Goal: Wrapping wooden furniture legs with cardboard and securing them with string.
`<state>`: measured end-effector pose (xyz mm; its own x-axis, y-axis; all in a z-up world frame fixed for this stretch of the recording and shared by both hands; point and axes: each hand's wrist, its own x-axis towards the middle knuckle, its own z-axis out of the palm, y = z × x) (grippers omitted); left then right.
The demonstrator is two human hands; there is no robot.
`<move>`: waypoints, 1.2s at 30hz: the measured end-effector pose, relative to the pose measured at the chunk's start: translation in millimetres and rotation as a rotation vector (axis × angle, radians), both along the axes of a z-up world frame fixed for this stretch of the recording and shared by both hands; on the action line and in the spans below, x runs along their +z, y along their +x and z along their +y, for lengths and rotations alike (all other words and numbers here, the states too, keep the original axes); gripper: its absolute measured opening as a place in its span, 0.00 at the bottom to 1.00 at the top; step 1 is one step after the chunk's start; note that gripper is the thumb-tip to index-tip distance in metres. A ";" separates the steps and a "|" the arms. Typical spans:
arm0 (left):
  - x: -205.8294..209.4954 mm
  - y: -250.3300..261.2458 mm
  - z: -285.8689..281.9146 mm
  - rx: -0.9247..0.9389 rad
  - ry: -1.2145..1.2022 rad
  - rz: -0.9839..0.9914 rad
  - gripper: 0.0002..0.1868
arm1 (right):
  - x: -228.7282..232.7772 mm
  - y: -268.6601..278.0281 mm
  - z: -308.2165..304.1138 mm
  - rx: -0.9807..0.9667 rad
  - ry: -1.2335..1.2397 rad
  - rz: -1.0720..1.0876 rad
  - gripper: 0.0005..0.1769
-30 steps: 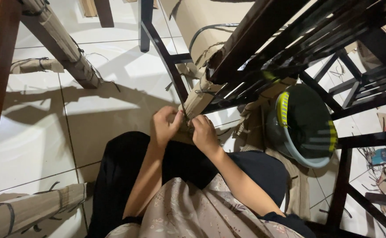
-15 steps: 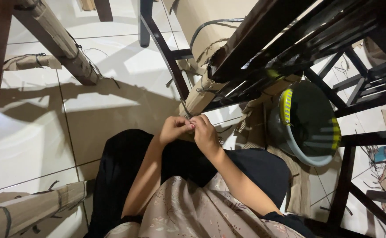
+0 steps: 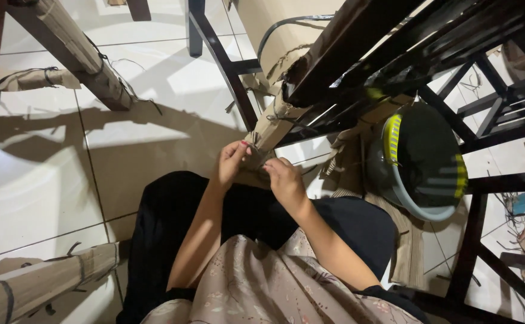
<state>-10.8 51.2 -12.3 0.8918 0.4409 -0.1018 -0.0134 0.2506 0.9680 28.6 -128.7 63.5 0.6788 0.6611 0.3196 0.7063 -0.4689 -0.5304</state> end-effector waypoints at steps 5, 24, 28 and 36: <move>9.1 0.9 -8.4 0.084 -0.237 -0.117 0.21 | 9.9 1.0 -1.3 0.007 -0.048 -0.042 0.05; -36.9 28.0 -20.2 0.268 -0.703 -0.346 0.12 | 29.1 -2.7 7.3 0.248 0.077 -0.142 0.08; -26.8 26.6 -13.4 0.385 -0.628 -0.283 0.10 | 14.2 22.7 1.3 0.158 -0.005 -0.164 0.08; 32.2 -8.2 16.8 0.101 -0.017 -0.374 0.24 | -9.5 32.9 4.9 0.045 -0.078 -0.033 0.07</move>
